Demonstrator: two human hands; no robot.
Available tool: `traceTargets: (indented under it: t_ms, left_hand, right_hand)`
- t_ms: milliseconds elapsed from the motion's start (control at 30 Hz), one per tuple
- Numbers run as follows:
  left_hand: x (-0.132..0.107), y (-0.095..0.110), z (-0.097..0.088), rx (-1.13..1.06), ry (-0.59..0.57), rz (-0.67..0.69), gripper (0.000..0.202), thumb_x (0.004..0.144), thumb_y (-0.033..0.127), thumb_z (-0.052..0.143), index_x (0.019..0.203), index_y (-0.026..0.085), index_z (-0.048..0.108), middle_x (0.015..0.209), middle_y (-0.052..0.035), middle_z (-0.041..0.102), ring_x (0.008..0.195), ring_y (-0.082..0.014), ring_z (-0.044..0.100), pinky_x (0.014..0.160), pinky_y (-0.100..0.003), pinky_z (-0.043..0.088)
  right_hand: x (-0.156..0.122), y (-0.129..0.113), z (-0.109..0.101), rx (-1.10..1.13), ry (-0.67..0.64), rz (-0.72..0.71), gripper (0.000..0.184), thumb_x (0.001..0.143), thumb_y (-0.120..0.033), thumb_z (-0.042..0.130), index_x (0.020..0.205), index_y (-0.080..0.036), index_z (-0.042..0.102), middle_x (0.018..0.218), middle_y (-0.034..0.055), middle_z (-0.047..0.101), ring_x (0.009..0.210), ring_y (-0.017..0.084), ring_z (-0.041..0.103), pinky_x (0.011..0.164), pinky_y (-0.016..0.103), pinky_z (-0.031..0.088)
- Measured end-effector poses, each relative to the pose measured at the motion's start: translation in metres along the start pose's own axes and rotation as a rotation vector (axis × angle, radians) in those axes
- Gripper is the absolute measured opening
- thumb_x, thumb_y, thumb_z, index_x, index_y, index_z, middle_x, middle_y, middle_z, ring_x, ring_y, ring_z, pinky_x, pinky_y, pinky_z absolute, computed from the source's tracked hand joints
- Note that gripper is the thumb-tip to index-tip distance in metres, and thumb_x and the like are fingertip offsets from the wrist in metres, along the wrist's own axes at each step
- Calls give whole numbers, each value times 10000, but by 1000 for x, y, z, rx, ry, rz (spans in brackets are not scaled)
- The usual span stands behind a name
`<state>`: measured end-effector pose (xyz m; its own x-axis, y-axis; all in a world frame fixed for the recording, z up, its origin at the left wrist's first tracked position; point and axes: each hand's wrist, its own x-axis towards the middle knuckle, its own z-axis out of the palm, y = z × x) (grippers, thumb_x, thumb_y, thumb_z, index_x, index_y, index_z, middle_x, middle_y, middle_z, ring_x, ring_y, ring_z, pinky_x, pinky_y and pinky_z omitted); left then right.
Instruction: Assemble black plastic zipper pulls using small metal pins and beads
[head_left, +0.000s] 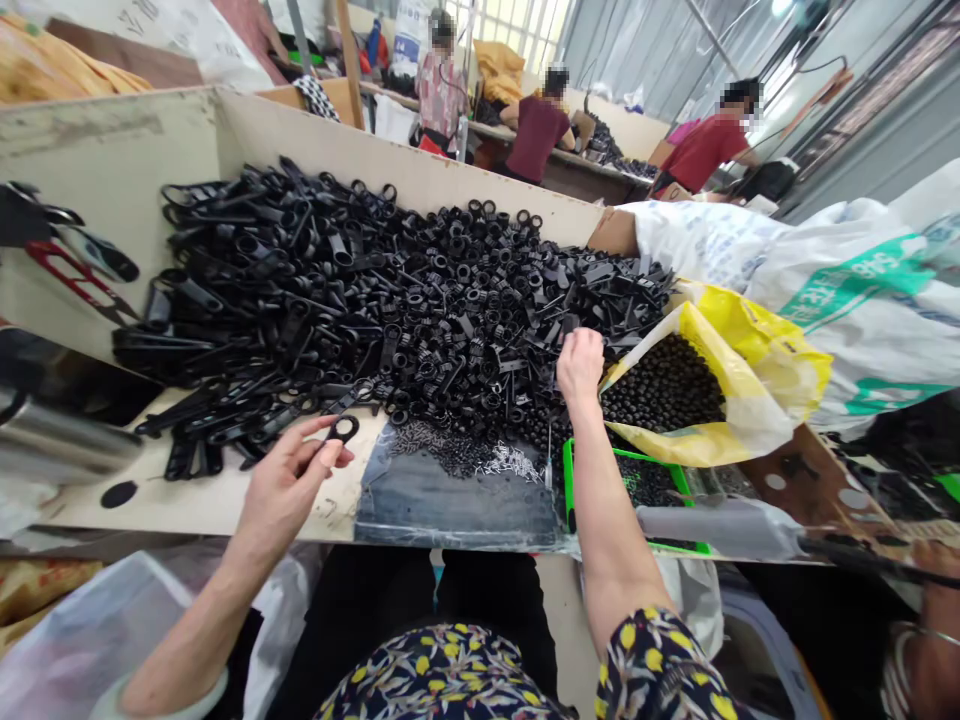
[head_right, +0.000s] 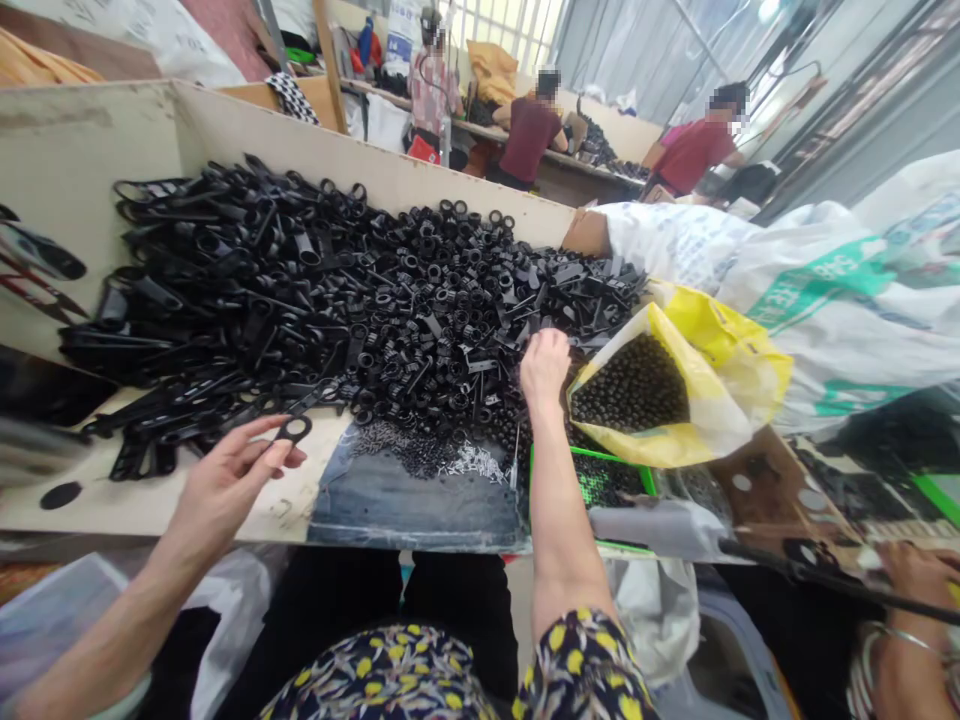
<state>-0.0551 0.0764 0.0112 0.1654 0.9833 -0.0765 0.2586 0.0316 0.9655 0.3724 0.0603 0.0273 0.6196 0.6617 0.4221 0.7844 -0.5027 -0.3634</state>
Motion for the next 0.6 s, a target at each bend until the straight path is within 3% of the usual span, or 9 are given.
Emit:
traceTargets:
  t_ms: [133, 300, 467, 533, 600]
  left_hand:
    - [-19, 4, 18, -394, -104, -284, 735, 619, 552, 912, 1188, 182, 628, 884, -83, 793, 778, -233, 726, 651, -285, 544]
    - [-37, 3, 31, -493, -200, -443, 710, 649, 501, 934, 1200, 218, 586, 1006, -77, 796, 789, -215, 737, 641, -283, 583]
    - [-46, -2, 41, -518, -231, -495, 768, 644, 466, 949, 1275, 214, 592, 1017, -72, 785, 818, -205, 724, 684, -277, 594]
    - [-49, -1, 42, -529, -219, -501, 772, 646, 448, 953, 1288, 212, 596, 1000, -68, 777, 811, -203, 718, 685, -275, 589]
    - [-53, 1, 43, -543, -196, -515, 752, 643, 427, 958, 1274, 214, 608, 957, -50, 766, 786, -196, 709, 689, -276, 586]
  right_hand:
    - [19, 3, 18, 51, 21, 38, 324, 1050, -245, 322, 1170, -147, 606, 1400, 244, 573, 1258, 341, 550, 1030, 532, 451]
    - [-18, -8, 33, 165, -26, -128, 331, 1076, -279, 312, 1133, -174, 620, 1422, 211, 584, 1316, 286, 562, 1102, 470, 463]
    - [-51, -22, 23, 273, -106, -350, 307, 1089, -314, 356, 1118, -220, 646, 1420, 127, 620, 1261, 211, 620, 1085, 354, 494]
    - [-47, -25, 12, 297, -110, -386, 307, 1090, -323, 363, 1096, -222, 653, 1437, 123, 609, 1252, 207, 625, 1085, 351, 491]
    - [-31, -22, 0, 308, -31, -327, 310, 1085, -337, 371, 1055, -225, 659, 1426, 118, 608, 1273, 210, 603, 1117, 362, 460]
